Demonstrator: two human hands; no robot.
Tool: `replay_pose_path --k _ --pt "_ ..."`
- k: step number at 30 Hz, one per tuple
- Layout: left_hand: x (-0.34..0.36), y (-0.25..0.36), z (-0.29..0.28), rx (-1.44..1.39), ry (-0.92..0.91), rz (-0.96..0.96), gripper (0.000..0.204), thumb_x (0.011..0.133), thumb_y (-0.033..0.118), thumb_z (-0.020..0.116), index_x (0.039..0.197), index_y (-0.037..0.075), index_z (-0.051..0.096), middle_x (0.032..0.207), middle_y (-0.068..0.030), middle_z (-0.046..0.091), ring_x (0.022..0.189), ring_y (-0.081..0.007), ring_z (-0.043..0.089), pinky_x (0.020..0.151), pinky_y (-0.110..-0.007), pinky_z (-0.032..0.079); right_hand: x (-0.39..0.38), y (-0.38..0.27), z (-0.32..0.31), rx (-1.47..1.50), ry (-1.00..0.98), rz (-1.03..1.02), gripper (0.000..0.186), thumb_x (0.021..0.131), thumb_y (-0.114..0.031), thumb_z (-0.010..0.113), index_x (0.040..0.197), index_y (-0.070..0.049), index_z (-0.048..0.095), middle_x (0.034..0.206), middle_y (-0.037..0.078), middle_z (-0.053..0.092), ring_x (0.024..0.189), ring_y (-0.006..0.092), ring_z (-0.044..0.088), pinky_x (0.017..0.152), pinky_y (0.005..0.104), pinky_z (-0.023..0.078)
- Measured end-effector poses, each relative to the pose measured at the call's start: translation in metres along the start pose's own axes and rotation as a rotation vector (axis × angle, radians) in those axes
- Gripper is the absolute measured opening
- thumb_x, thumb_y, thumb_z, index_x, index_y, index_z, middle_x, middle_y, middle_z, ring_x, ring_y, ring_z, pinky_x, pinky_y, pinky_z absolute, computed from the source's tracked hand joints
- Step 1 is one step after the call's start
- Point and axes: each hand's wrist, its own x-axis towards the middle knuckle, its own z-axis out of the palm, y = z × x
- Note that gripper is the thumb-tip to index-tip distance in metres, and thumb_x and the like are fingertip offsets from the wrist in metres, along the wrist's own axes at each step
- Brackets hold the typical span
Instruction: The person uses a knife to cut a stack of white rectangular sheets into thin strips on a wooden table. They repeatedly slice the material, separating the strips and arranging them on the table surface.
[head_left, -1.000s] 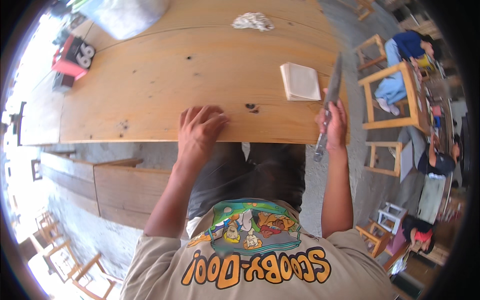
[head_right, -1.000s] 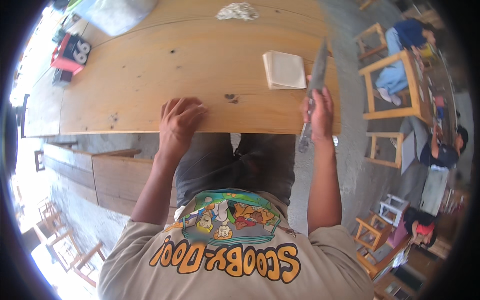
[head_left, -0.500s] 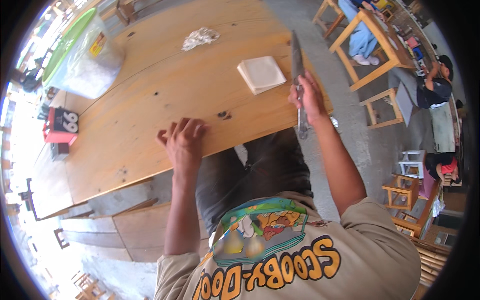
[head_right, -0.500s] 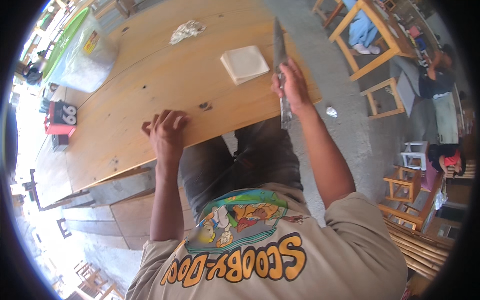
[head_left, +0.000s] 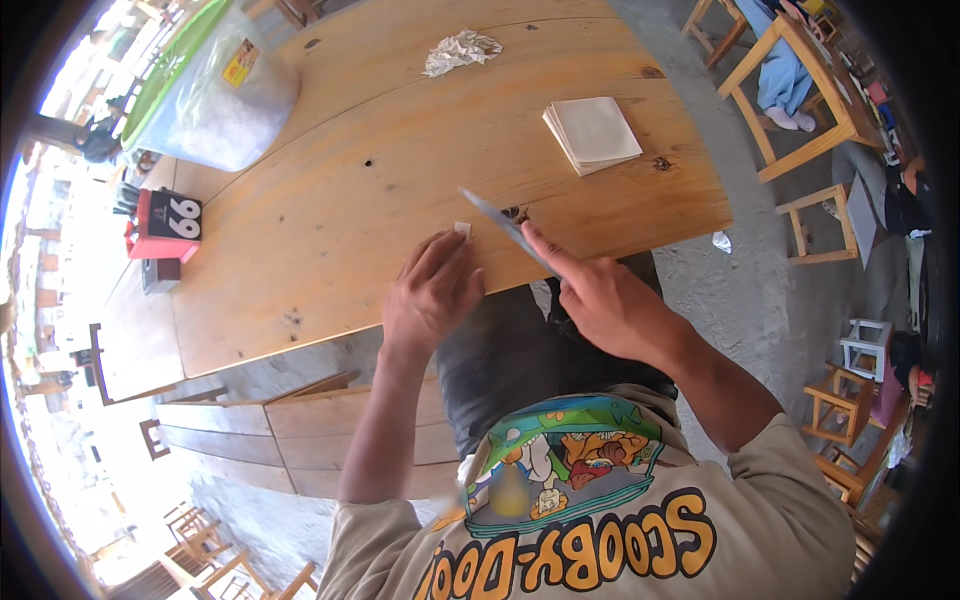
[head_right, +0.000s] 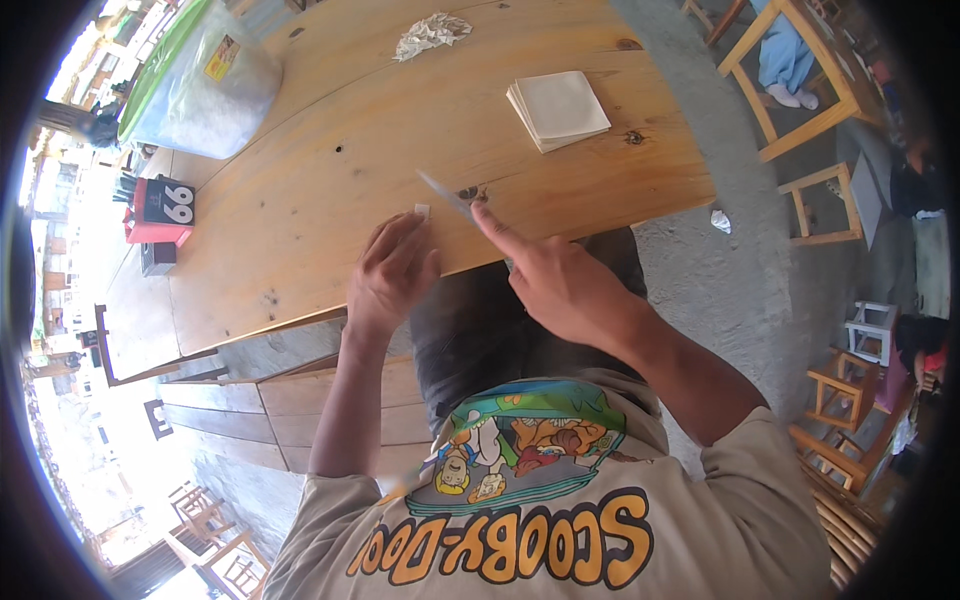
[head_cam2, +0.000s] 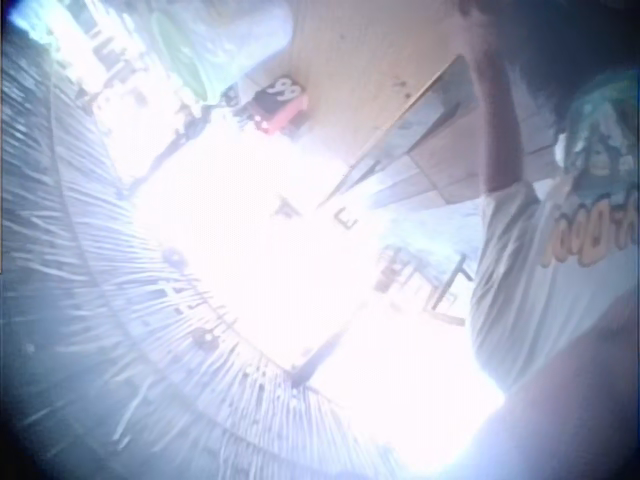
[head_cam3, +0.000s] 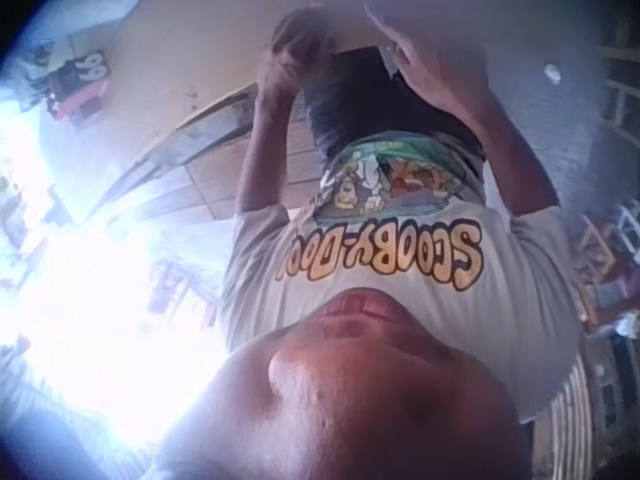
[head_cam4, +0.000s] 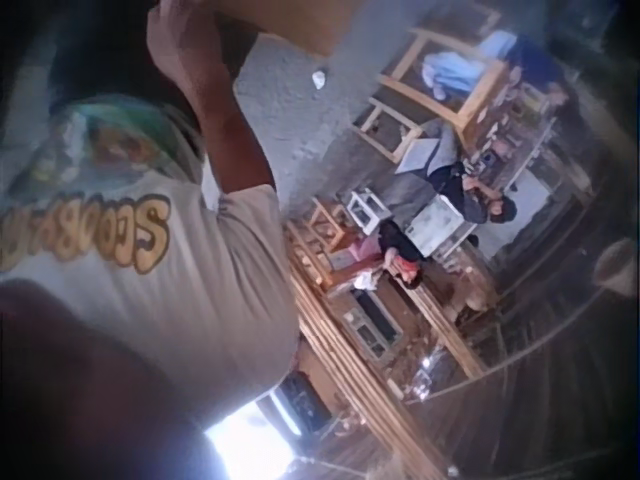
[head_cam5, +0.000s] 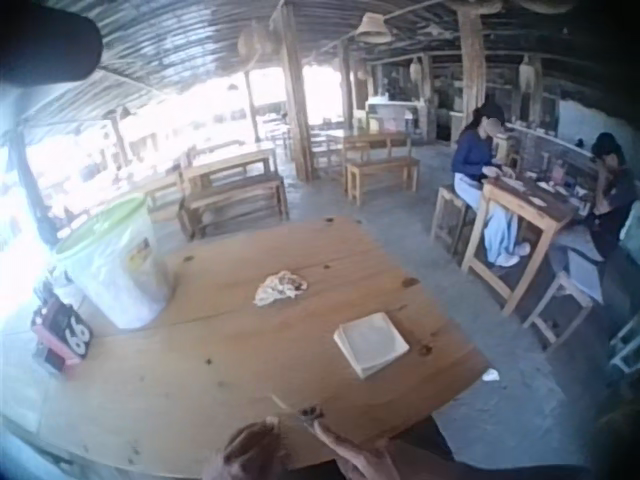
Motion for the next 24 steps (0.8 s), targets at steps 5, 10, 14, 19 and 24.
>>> replay_pose_path --k 5,10,14,19,24 --pt "0.002 0.0 0.0 0.031 -0.037 -0.008 0.038 0.097 0.018 0.092 0.131 0.001 0.085 0.14 -0.0158 0.08 0.133 -0.0381 0.078 0.11 -0.049 0.067 0.002 -0.018 0.007 -0.233 -0.026 -0.066 0.088 0.113 -0.014 0.071 0.189 -0.003 0.03 0.087 0.025 0.08 0.081 0.044 0.085 0.075 0.0506 0.07" --pt "0.0 0.0 0.001 0.106 -0.031 -0.01 0.042 0.096 0.023 0.091 0.134 0.005 0.085 0.143 -0.0123 0.079 0.133 -0.0367 0.074 0.115 -0.053 0.06 0.002 -0.025 0.011 -0.304 -0.079 -0.031 0.089 0.112 -0.018 0.074 0.19 -0.008 0.032 0.084 0.021 0.08 0.073 0.0389 0.084 0.067 0.0482 0.071" --pt "-0.001 -0.001 0.002 0.153 -0.011 -0.007 0.044 0.095 0.026 0.091 0.135 0.009 0.085 0.144 -0.0095 0.079 0.131 -0.0358 0.073 0.118 -0.055 0.054 0.001 -0.029 0.01 -0.356 -0.115 -0.025 0.09 0.112 -0.02 0.076 0.19 -0.01 0.033 0.083 0.02 0.08 0.071 0.0357 0.084 0.066 0.0465 0.071" --pt "-0.001 -0.001 0.002 0.191 -0.007 0.002 0.045 0.093 0.029 0.092 0.133 0.011 0.086 0.143 -0.0069 0.08 0.13 -0.0338 0.073 0.12 -0.055 0.051 0.001 -0.033 0.006 -0.424 -0.138 -0.033 0.091 0.111 -0.021 0.078 0.19 -0.009 0.034 0.083 0.018 0.08 0.069 0.0331 0.084 0.066 0.0438 0.072" --pt "-0.001 0.001 0.002 0.222 -0.02 -0.035 0.042 0.092 0.031 0.093 0.131 0.016 0.088 0.143 -0.0027 0.081 0.128 -0.0307 0.073 0.123 -0.056 0.047 0.003 -0.034 0.003 -0.384 -0.147 -0.02 0.089 0.112 -0.02 0.076 0.189 -0.007 0.035 0.083 0.017 0.08 0.069 0.032 0.084 0.066 0.0437 0.072"
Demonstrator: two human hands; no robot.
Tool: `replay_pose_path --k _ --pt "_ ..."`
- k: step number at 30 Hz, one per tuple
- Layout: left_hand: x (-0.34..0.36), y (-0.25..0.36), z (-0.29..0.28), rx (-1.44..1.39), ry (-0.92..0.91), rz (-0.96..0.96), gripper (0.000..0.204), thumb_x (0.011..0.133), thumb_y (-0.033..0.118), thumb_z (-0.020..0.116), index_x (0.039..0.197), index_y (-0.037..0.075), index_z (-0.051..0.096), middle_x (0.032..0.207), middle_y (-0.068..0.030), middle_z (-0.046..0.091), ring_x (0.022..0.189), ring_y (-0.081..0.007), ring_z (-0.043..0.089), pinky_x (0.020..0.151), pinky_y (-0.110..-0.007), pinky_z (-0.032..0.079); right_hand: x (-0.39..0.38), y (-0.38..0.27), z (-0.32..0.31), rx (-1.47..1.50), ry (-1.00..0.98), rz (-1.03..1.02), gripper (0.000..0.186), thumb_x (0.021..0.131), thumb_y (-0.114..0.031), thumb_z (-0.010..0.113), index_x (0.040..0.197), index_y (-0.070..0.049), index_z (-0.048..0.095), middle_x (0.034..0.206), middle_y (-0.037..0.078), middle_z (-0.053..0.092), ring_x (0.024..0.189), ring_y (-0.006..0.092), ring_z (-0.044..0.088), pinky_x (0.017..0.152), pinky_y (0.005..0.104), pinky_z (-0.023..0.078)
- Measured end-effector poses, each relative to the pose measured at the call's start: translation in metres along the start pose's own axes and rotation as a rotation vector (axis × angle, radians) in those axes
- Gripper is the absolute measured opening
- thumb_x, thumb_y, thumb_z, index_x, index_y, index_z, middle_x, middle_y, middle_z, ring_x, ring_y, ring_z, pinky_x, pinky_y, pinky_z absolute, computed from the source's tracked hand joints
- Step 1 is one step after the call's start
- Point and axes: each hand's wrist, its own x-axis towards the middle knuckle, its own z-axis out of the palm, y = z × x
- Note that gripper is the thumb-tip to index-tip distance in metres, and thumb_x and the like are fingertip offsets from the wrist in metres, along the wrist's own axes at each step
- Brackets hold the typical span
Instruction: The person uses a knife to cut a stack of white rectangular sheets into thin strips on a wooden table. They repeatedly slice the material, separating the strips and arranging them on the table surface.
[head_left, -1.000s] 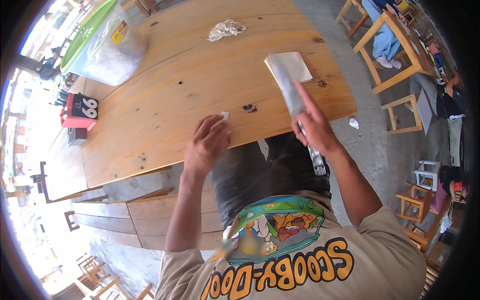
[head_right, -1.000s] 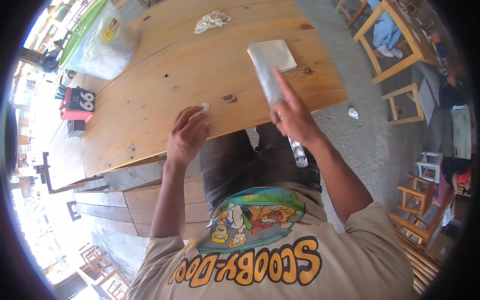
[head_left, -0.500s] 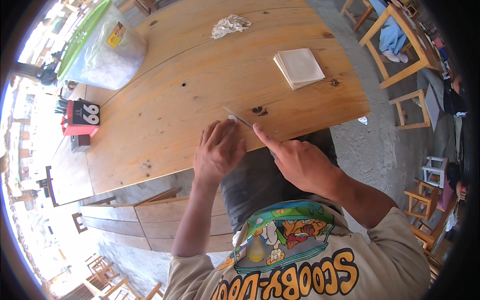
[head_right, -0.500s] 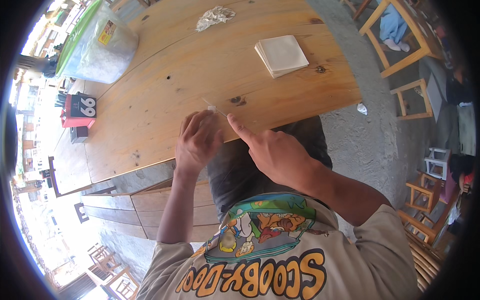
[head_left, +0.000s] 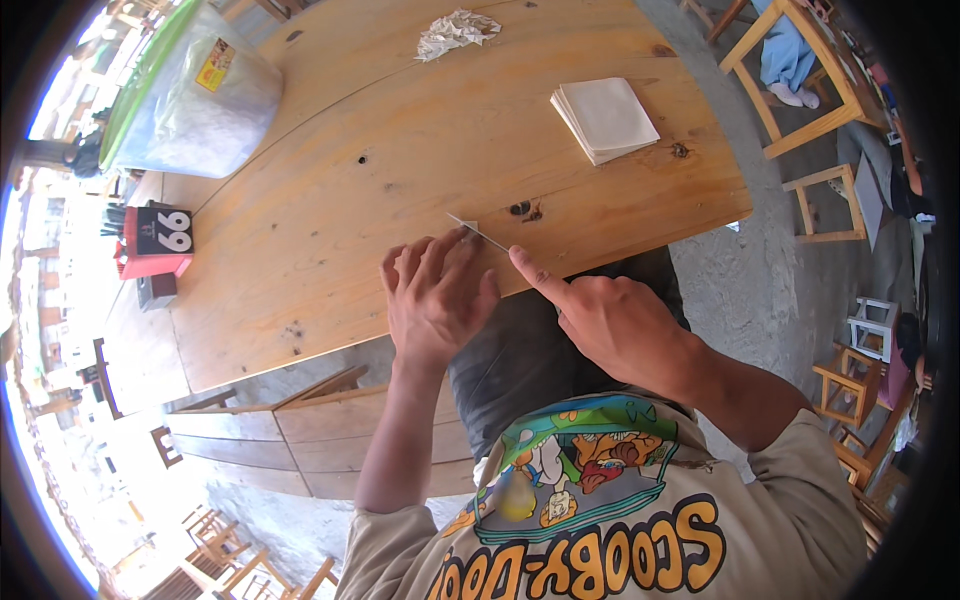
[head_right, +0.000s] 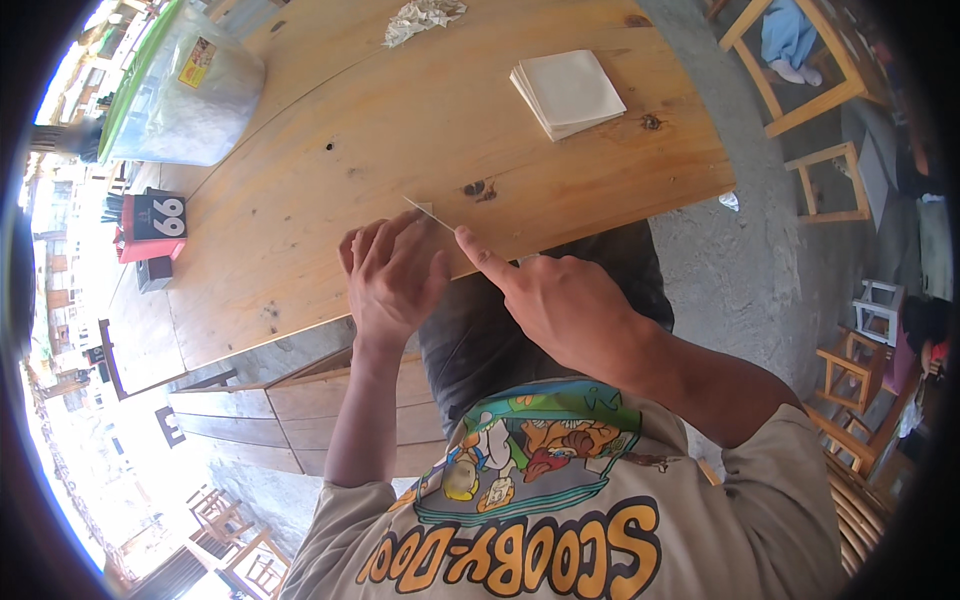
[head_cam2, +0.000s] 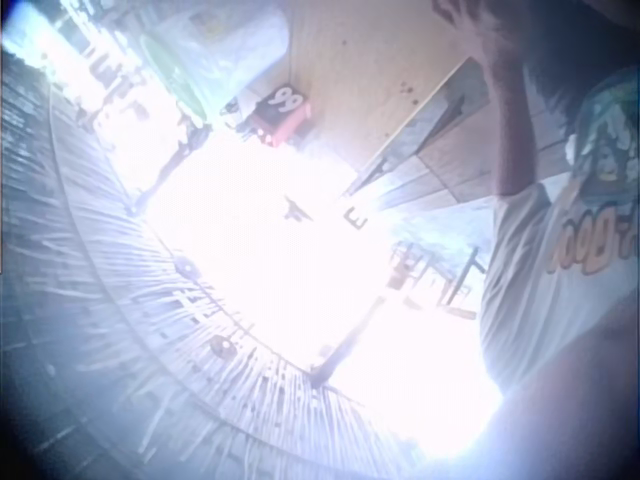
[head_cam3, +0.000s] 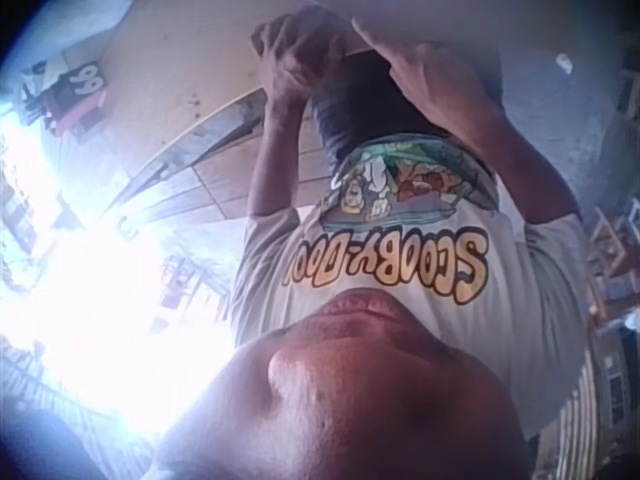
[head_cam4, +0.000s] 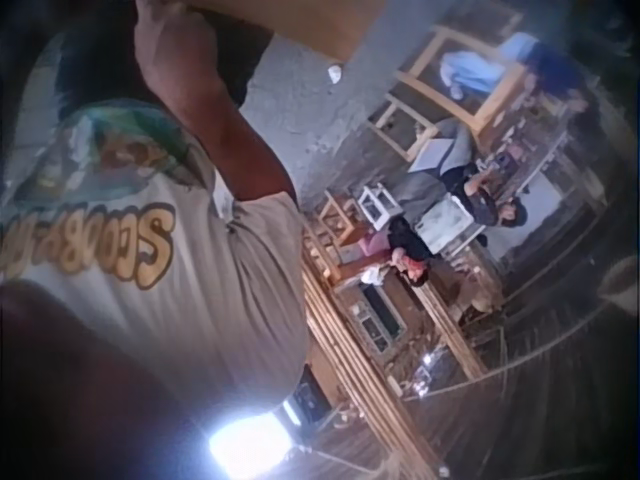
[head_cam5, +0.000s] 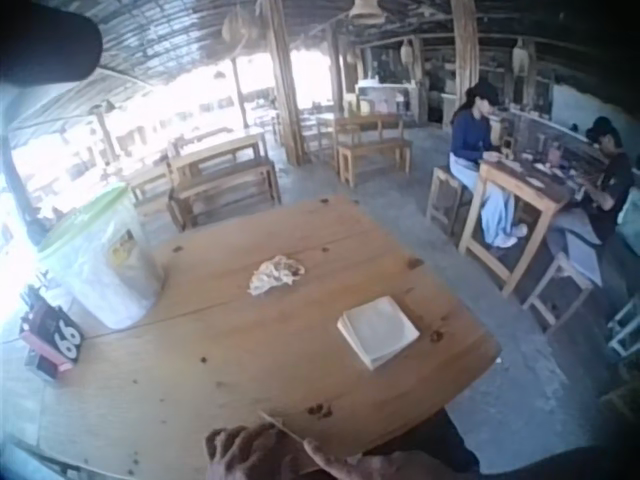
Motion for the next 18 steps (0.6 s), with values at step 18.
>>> replay_pose_path --k 18 --pt "0.0059 0.0012 -0.0043 -0.062 0.008 -0.119 0.027 0.092 0.028 0.093 0.118 0.023 0.092 0.133 0.0052 0.088 0.103 -0.0194 0.076 0.106 -0.045 0.042 -0.0009 -0.0091 0.0016 -0.045 -0.007 0.023 0.09 0.111 -0.02 0.076 0.19 -0.009 0.035 0.081 0.014 0.078 0.067 0.0287 0.083 0.063 0.0409 0.071"
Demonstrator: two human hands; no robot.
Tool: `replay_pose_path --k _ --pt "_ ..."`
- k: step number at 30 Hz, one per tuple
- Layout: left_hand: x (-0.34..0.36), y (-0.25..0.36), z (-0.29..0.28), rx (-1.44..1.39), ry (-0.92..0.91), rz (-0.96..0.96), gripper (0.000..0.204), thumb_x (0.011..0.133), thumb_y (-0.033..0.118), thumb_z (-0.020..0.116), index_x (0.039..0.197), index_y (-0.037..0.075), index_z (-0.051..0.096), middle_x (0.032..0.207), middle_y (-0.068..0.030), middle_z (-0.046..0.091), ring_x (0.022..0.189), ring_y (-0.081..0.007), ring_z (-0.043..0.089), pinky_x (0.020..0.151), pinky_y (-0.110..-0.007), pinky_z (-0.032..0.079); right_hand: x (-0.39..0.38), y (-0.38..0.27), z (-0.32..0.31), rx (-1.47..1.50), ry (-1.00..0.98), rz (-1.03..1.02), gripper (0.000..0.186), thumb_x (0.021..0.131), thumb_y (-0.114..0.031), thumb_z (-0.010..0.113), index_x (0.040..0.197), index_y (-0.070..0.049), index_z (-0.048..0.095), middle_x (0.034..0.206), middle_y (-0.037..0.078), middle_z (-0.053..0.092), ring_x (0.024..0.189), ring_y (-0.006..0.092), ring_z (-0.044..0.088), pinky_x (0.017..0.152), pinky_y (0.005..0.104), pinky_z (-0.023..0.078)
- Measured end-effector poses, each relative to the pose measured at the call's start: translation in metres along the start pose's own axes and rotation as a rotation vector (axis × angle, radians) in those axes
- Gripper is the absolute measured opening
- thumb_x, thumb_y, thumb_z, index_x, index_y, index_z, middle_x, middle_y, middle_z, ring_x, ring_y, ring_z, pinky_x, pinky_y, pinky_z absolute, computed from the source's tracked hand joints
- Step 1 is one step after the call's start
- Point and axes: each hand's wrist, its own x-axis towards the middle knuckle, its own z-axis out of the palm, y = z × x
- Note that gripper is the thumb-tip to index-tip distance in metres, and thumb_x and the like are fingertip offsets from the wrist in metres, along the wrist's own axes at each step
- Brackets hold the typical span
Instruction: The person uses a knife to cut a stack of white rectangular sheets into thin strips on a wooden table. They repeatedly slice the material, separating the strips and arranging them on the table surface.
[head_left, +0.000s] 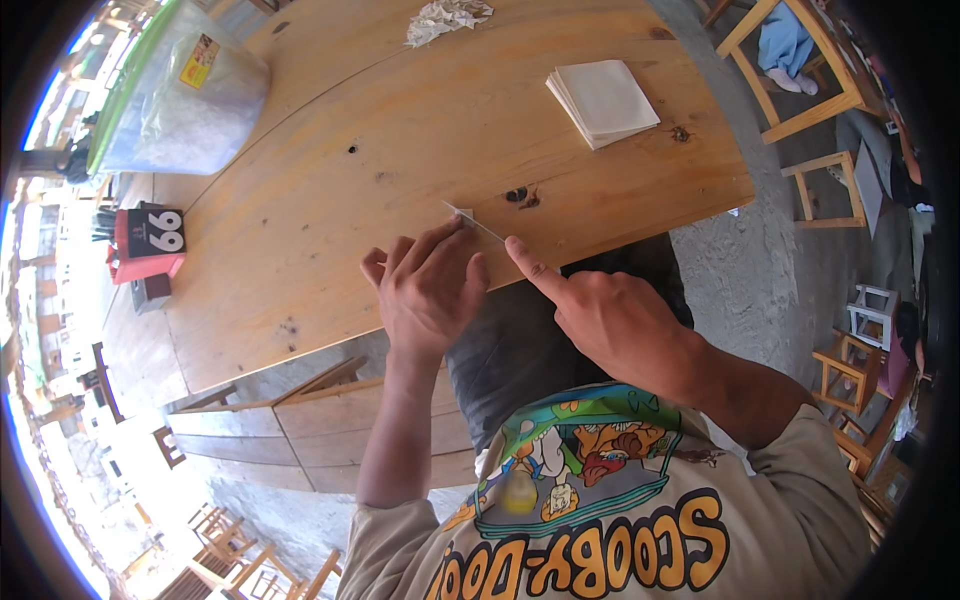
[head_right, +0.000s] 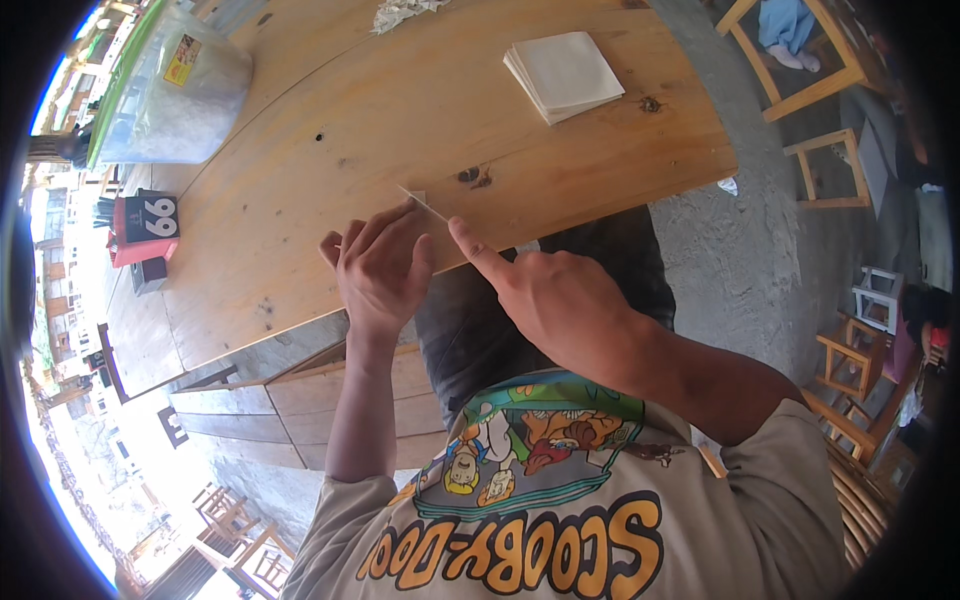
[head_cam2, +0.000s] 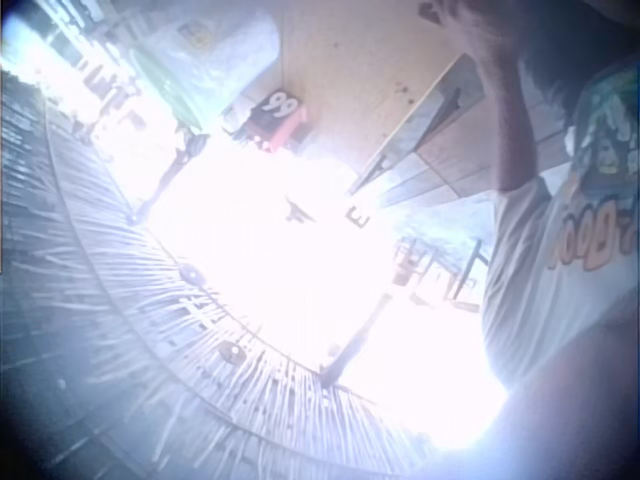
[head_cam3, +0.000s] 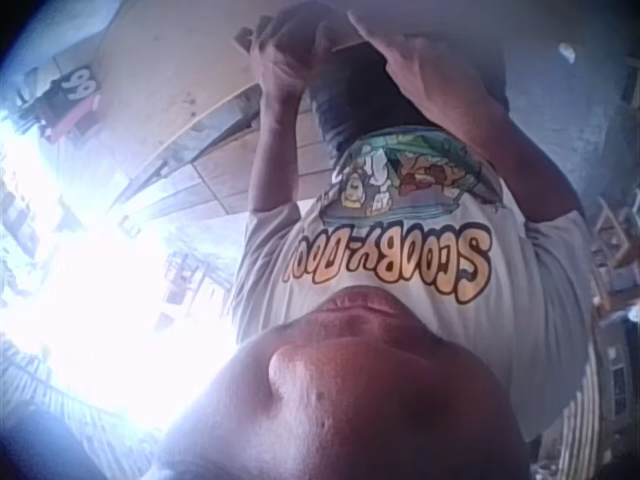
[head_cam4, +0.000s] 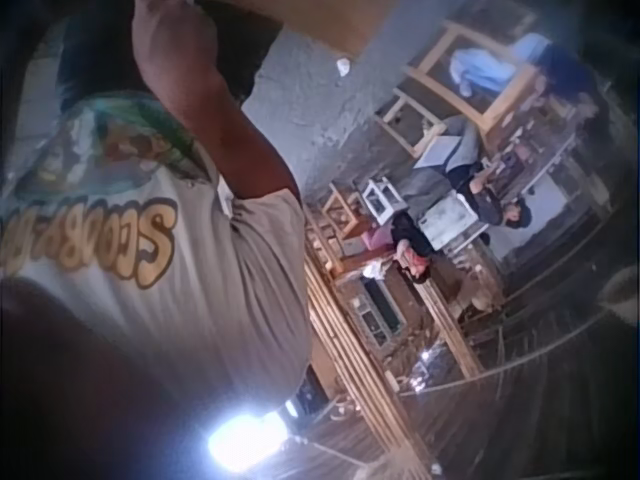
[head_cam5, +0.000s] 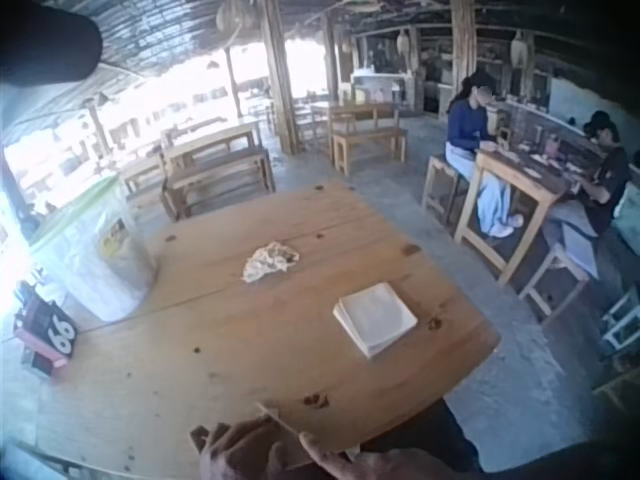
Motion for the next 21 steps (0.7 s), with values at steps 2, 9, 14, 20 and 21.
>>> replay_pose_path --k 2,9,14,20,21 --pt "0.0 0.0 -0.001 0.002 0.002 0.0 0.025 0.092 0.027 0.093 0.117 0.022 0.092 0.132 0.0054 0.088 0.101 -0.019 0.076 0.105 -0.044 0.042 0.001 -0.001 0.0 0.009 0.016 -0.004 0.09 0.111 -0.021 0.076 0.19 -0.009 0.034 0.081 0.014 0.078 0.067 0.0285 0.083 0.063 0.0408 0.071" --pt "0.001 0.002 -0.001 -0.001 0.005 0.003 0.023 0.092 0.026 0.092 0.115 0.022 0.091 0.129 0.0061 0.088 0.099 -0.0178 0.076 0.101 -0.044 0.041 -0.001 -0.006 -0.005 0.062 -0.043 0.051 0.098 0.108 -0.011 0.077 0.192 -0.011 0.028 0.082 0.016 0.078 0.071 0.0355 0.083 0.068 0.0477 0.072" --pt "0.001 0.001 0.0 -0.011 0.007 0.007 0.023 0.092 0.026 0.092 0.115 0.023 0.092 0.128 0.0067 0.088 0.098 -0.0174 0.076 0.101 -0.045 0.04 0.002 -0.015 -0.002 0.068 -0.084 0.076 0.097 0.109 -0.013 0.076 0.192 -0.009 0.026 0.08 0.017 0.078 0.072 0.0363 0.084 0.069 0.0486 0.072" --pt "0.001 0.001 -0.001 -0.019 0.011 0.009 0.021 0.093 0.026 0.091 0.115 0.024 0.092 0.129 0.0071 0.087 0.099 -0.0174 0.077 0.103 -0.045 0.04 0.001 -0.019 -0.001 0.071 -0.083 0.075 0.098 0.108 -0.013 0.075 0.192 -0.006 0.025 0.077 0.018 0.078 0.069 0.0359 0.084 0.066 0.0484 0.072" --pt "0.001 0.001 -0.001 -0.018 0.004 0.004 0.021 0.093 0.026 0.091 0.115 0.024 0.092 0.129 0.007 0.087 0.1 -0.0174 0.077 0.103 -0.045 0.04 0.001 -0.019 0.0 0.073 -0.077 0.071 0.098 0.108 -0.013 0.075 0.192 -0.005 0.025 0.077 0.018 0.078 0.068 0.0357 0.083 0.065 0.0482 0.072"
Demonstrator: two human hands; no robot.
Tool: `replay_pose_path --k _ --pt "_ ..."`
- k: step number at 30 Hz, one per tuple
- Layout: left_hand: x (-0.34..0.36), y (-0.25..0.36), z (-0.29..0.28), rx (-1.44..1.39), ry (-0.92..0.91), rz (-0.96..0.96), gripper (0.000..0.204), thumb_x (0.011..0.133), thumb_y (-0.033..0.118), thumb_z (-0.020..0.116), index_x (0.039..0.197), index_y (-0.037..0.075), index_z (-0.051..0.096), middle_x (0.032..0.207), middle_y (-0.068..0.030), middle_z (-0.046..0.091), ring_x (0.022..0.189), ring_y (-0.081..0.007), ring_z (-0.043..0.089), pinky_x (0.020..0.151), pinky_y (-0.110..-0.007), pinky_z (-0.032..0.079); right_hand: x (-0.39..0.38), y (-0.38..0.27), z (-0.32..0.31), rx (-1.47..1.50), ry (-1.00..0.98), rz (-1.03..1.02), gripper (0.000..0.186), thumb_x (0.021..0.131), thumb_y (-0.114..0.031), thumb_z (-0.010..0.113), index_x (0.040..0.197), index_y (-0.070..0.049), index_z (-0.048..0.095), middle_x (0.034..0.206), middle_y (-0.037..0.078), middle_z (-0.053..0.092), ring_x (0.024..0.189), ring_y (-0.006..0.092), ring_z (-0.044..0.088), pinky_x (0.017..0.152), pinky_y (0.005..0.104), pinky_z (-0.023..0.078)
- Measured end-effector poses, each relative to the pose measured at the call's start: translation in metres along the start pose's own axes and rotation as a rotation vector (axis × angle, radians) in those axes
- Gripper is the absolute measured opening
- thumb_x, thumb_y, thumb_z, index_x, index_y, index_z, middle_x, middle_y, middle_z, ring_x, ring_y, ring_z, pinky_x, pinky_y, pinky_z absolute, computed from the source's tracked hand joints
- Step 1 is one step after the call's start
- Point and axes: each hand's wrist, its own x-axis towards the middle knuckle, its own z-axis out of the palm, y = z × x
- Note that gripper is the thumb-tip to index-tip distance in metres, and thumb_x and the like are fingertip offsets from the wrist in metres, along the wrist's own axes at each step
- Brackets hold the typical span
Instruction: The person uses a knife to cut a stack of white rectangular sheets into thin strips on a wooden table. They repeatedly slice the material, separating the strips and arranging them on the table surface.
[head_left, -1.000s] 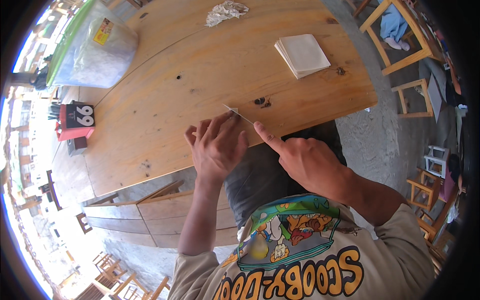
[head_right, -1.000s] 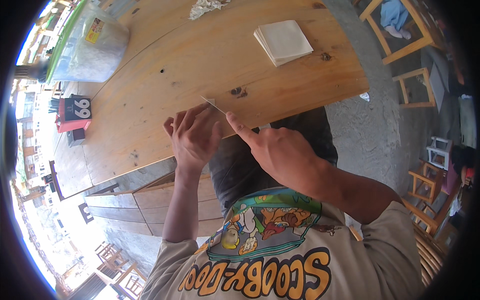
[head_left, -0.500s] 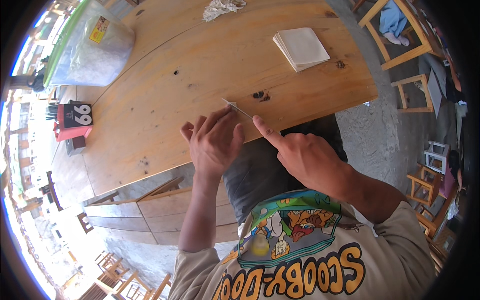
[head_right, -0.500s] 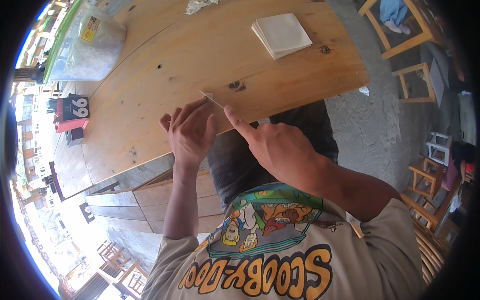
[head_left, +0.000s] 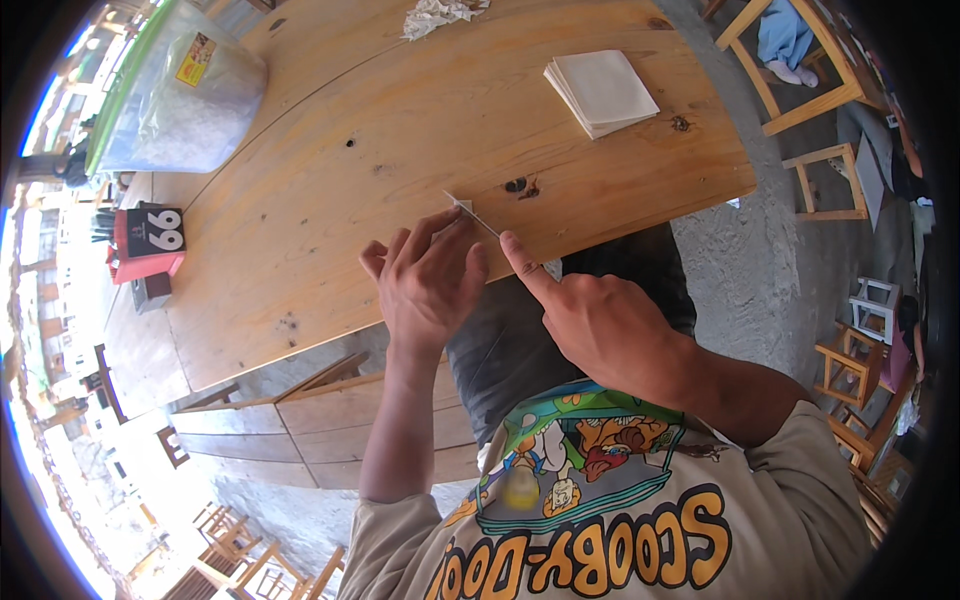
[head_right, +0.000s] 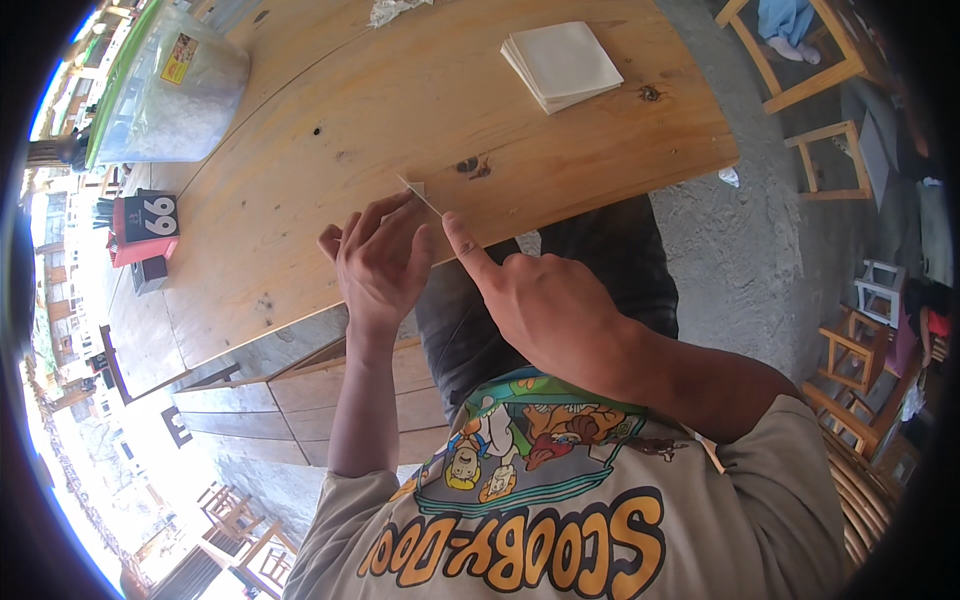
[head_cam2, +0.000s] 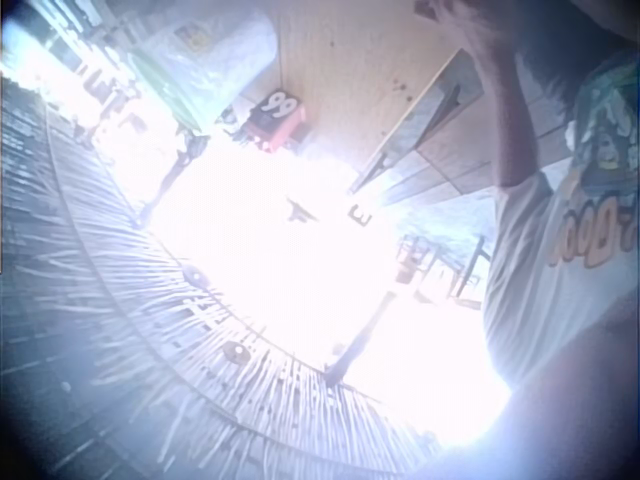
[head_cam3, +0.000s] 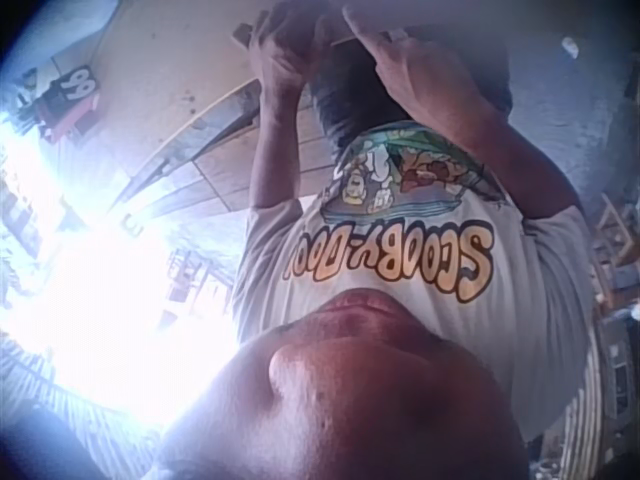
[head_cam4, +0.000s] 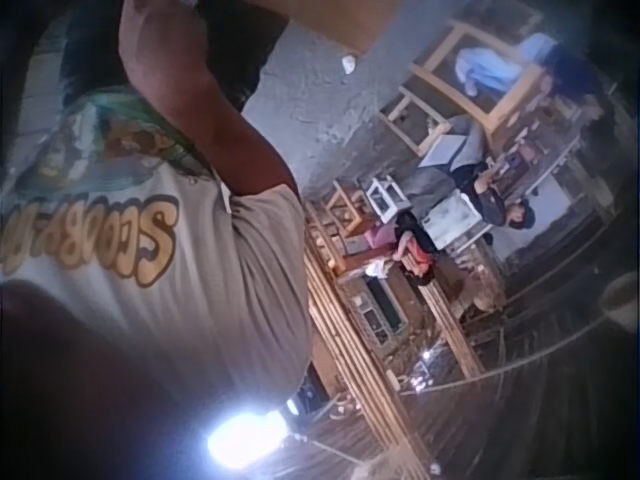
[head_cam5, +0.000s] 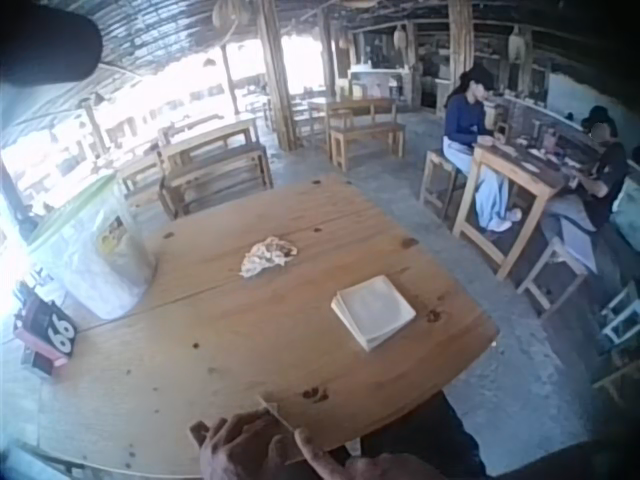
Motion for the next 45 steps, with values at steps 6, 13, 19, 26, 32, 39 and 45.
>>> replay_pose_path --k 6,13,19,26,32,39,45 --pt "-0.001 0.0 0.0 -0.006 -0.01 -0.01 0.02 0.095 0.026 0.09 0.115 0.023 0.092 0.13 0.0064 0.088 0.105 -0.0171 0.079 0.105 -0.044 0.04 0.001 -0.001 0.004 -0.002 0.008 0.008 0.097 0.109 -0.013 0.075 0.191 -0.004 0.025 0.076 0.018 0.078 0.067 0.0351 0.083 0.064 0.0472 0.072" --pt "-0.003 -0.003 0.004 0.001 0.047 0.002 0.018 0.098 0.024 0.089 0.115 0.02 0.092 0.127 0.0053 0.089 0.103 -0.0169 0.081 0.108 -0.045 0.041 0.0 -0.002 0.003 -0.064 0.032 -0.012 0.099 0.103 -0.01 0.076 0.189 0.001 0.03 0.078 0.015 0.08 0.067 0.0301 0.085 0.062 0.0427 0.072" --pt "-0.003 -0.001 0.004 0.016 0.045 0.001 0.018 0.098 0.022 0.089 0.116 0.019 0.091 0.126 0.0054 0.088 0.102 -0.0165 0.081 0.106 -0.044 0.04 0.001 0.004 0.005 -0.024 0.074 -0.027 0.094 0.107 -0.014 0.075 0.189 -0.002 0.031 0.078 0.015 0.079 0.067 0.0314 0.085 0.062 0.0428 0.072" --pt "-0.002 0.0 0.005 0.038 0.038 -0.006 0.017 0.098 0.021 0.09 0.115 0.018 0.091 0.125 0.0051 0.088 0.101 -0.0165 0.081 0.104 -0.043 0.04 0.001 0.01 0.003 0.019 0.13 -0.038 0.089 0.111 -0.02 0.074 0.189 -0.004 0.033 0.079 0.016 0.078 0.065 0.0322 0.083 0.061 0.0433 0.072" --pt "-0.002 -0.001 0.003 0.027 0.059 0.02 0.016 0.099 0.021 0.089 0.114 0.018 0.091 0.124 0.0047 0.088 0.1 -0.0167 0.081 0.103 -0.043 0.04 0.003 0.009 0.008 -0.002 0.095 -0.025 0.092 0.109 -0.015 0.075 0.19 -0.006 0.032 0.08 0.016 0.078 0.066 0.0323 0.083 0.063 0.0446 0.071" --pt "-0.002 -0.001 0.003 0.021 0.051 0.019 0.015 0.1 0.023 0.089 0.114 0.018 0.091 0.125 0.0043 0.088 0.1 -0.0173 0.081 0.102 -0.043 0.04 0.001 0.011 0.015 -0.011 0.138 -0.051 0.089 0.11 -0.017 0.074 0.189 -0.004 0.035 0.076 0.014 0.078 0.063 0.0301 0.083 0.059 0.0421 0.072" --pt "-0.002 0.0 0.002 0.017 0.054 0.022 0.014 0.1 0.023 0.089 0.113 0.018 0.09 0.124 0.0048 0.088 0.099 -0.0172 0.08 0.102 -0.043 0.04 0.004 0.007 0.018 0.008 0.148 -0.054 0.092 0.107 -0.013 0.075 0.189 -0.003 0.034 0.076 0.016 0.078 0.063 0.0311 0.083 0.06 0.043 0.072"
